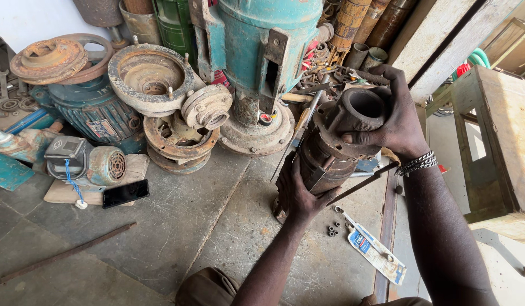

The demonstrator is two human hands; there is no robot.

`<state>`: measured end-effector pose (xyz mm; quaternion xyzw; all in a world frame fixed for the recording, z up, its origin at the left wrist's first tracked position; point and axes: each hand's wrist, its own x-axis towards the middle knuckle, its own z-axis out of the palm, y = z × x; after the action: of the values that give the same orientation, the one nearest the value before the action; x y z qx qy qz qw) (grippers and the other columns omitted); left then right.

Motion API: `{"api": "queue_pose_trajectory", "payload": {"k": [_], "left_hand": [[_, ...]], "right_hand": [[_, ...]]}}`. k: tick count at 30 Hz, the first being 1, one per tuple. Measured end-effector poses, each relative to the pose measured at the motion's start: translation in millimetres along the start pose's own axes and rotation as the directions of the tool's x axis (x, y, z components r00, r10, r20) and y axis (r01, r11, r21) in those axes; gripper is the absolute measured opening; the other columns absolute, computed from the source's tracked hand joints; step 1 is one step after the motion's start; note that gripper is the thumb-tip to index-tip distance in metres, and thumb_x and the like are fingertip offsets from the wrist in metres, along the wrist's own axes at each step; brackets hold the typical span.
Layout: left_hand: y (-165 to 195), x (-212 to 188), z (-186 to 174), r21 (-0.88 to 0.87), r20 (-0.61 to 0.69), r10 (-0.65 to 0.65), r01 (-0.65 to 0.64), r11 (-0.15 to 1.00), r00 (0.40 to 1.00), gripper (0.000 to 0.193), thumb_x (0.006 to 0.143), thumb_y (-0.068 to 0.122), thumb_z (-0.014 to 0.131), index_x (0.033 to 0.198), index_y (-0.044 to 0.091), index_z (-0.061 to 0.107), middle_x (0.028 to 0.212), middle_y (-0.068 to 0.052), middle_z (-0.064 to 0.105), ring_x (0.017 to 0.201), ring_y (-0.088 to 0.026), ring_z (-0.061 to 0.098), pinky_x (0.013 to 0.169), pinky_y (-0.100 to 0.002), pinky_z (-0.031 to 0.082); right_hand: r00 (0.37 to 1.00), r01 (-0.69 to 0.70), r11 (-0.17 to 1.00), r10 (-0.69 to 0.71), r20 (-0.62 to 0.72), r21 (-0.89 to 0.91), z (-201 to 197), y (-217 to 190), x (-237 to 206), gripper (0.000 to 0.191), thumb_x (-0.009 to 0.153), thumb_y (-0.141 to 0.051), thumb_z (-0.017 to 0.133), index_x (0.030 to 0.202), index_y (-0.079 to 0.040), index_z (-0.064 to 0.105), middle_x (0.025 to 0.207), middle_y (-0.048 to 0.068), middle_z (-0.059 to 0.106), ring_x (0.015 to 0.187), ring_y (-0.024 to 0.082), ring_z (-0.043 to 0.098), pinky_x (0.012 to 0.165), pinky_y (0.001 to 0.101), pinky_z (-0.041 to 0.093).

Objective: The person sits on the floor of a repair workshop and uses a spanner to loosen fittings on a rusty cylindrical submersible pump. They then lift the pump upright, fit a flanged coupling piece onto its top, and press and twist it to seat it on the pump body.

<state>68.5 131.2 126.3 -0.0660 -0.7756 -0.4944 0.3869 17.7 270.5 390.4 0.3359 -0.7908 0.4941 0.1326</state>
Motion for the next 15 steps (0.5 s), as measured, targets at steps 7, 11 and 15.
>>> {"api": "queue_pose_trajectory", "payload": {"k": [7, 11, 15], "left_hand": [[-1.8, 0.4, 0.9, -0.017, 0.023, -0.018, 0.019, 1.0, 1.0, 0.128, 0.075, 0.089, 0.062, 0.164, 0.004, 0.026, 0.151, -0.026, 0.046, 0.141, -0.04, 0.048, 0.116, -0.063, 0.038], [-0.7, -0.8, -0.4, -0.011, 0.036, -0.034, 0.035, 0.999, 0.999, 0.128, 0.076, 0.09, 0.062, 0.164, 0.005, 0.026, 0.151, -0.026, 0.046, 0.14, -0.041, 0.049, 0.115, -0.062, 0.039], [2.6, -1.0, -3.3, 0.045, 0.043, -0.059, 0.057, 0.997, 0.997, 0.127, 0.074, 0.09, 0.062, 0.164, 0.007, 0.028, 0.152, -0.025, 0.047, 0.14, -0.04, 0.049, 0.114, -0.062, 0.038]], "right_hand": [[0.998, -0.02, 0.992, 0.028, 0.064, -0.127, 1.7, -7.6, -0.3, 0.125, 0.048, -0.023, 0.101, 0.152, -0.006, 0.033, 0.142, 0.015, 0.058, 0.133, 0.025, 0.061, 0.117, 0.0412, 0.051], [0.994, -0.002, 0.917, 0.046, 0.102, -0.399, 8.7, -14.4, -0.9, 0.129, 0.043, -0.024, 0.103, 0.151, -0.005, 0.036, 0.145, 0.017, 0.056, 0.132, 0.028, 0.059, 0.115, 0.042, 0.047], [0.99, -0.008, 0.943, 0.054, 0.13, -0.332, 9.5, -19.4, -1.9, 0.126, 0.046, -0.028, 0.102, 0.151, -0.004, 0.038, 0.144, 0.016, 0.057, 0.133, 0.028, 0.059, 0.117, 0.0421, 0.046]]}}
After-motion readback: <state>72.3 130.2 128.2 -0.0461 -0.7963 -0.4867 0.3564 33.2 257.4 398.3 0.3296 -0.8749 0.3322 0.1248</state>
